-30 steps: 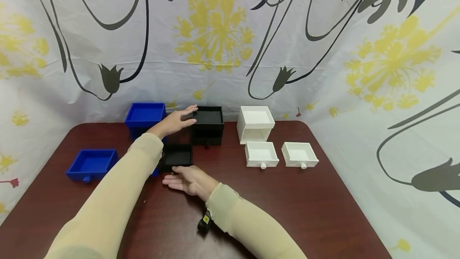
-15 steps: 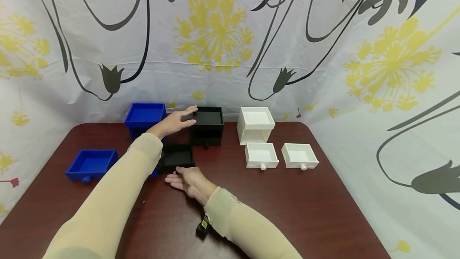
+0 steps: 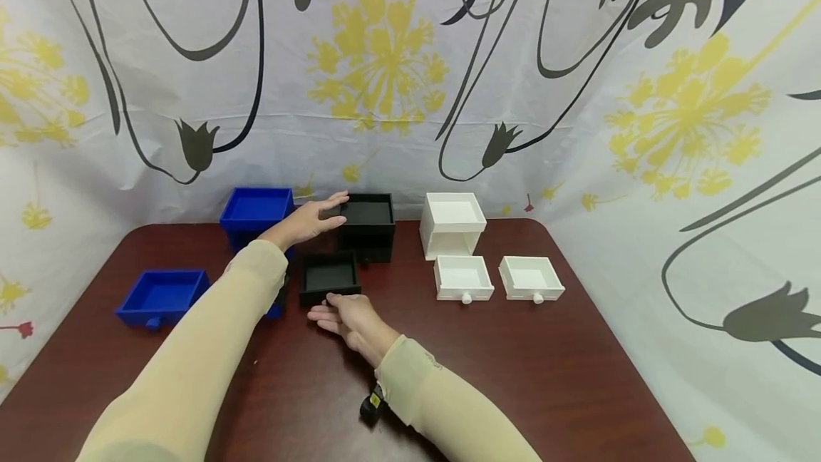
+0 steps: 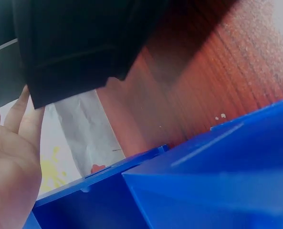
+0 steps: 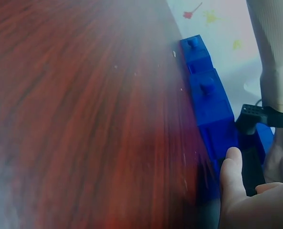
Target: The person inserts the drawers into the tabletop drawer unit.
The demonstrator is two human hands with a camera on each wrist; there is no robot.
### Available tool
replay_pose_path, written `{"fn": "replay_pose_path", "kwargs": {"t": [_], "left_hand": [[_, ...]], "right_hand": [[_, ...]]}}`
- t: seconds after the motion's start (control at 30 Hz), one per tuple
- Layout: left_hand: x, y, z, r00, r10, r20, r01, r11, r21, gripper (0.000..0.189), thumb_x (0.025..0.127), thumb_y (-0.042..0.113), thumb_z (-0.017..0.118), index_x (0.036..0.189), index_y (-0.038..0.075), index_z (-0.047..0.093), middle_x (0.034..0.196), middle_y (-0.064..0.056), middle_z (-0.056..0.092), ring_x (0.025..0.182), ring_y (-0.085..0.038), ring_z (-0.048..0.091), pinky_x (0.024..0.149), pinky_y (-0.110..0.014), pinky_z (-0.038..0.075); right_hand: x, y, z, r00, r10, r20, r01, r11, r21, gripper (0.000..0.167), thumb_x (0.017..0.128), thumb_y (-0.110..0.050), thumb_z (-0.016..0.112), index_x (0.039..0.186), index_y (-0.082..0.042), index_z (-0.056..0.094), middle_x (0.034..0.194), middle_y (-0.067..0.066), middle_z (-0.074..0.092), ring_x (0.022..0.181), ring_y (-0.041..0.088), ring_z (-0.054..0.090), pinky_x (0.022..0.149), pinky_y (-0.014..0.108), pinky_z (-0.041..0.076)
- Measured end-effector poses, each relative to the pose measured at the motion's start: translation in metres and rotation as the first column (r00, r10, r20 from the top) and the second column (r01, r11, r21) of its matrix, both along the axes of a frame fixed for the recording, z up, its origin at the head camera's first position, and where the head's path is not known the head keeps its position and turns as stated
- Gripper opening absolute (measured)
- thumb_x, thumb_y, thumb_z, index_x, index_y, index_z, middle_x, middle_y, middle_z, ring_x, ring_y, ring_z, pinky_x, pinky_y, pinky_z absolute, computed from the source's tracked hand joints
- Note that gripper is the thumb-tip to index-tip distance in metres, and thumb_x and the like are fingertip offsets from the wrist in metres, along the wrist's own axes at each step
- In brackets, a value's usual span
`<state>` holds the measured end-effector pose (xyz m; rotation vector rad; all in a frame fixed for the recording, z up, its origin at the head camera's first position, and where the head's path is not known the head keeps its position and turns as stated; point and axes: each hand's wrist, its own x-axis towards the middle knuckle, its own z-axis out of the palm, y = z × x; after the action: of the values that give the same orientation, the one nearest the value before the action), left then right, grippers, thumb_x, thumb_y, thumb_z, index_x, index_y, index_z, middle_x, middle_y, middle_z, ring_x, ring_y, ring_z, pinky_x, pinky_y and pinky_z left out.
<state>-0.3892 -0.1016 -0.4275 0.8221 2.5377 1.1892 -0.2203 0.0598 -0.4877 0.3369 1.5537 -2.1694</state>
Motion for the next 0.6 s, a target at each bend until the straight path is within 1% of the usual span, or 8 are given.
{"fn": "replay_pose_path", "kwargs": {"t": [0.17,0.37,0.6], "left_hand": [[0.000,-0.001,-0.001,1.000,0.005,0.000,-0.005,1.000,-0.004,0.070,0.103,0.047,0.057,0.162,0.020,0.030,0.170,0.004,0.014,0.155,-0.029,0.014,0.120,-0.055,0.020],[0.000,0.000,-0.002,1.000,0.008,0.002,-0.008,1.000,-0.008,0.069,0.103,0.047,0.056,0.162,0.022,0.030,0.170,0.005,0.014,0.155,-0.028,0.014,0.120,-0.055,0.020],[0.000,0.001,-0.002,1.000,0.009,0.000,-0.009,1.000,-0.006,0.070,0.103,0.047,0.056,0.162,0.021,0.030,0.170,0.004,0.014,0.155,-0.029,0.013,0.120,-0.056,0.019]], "right_hand": [[-0.001,0.009,0.004,1.000,-0.014,-0.003,0.014,1.000,-0.016,0.036,0.108,-0.013,0.050,0.135,0.011,0.051,0.117,0.025,0.069,0.106,0.027,0.072,0.090,0.035,0.057],[-0.001,0.017,0.011,1.000,-0.005,0.001,0.005,0.999,-0.038,0.037,0.108,-0.014,0.050,0.138,0.008,0.051,0.119,0.025,0.068,0.107,0.028,0.071,0.093,0.036,0.056],[-0.003,0.021,0.015,1.000,-0.008,-0.012,0.008,0.999,-0.042,0.037,0.108,-0.014,0.050,0.137,0.010,0.051,0.117,0.025,0.069,0.103,0.026,0.072,0.091,0.036,0.056]]}}
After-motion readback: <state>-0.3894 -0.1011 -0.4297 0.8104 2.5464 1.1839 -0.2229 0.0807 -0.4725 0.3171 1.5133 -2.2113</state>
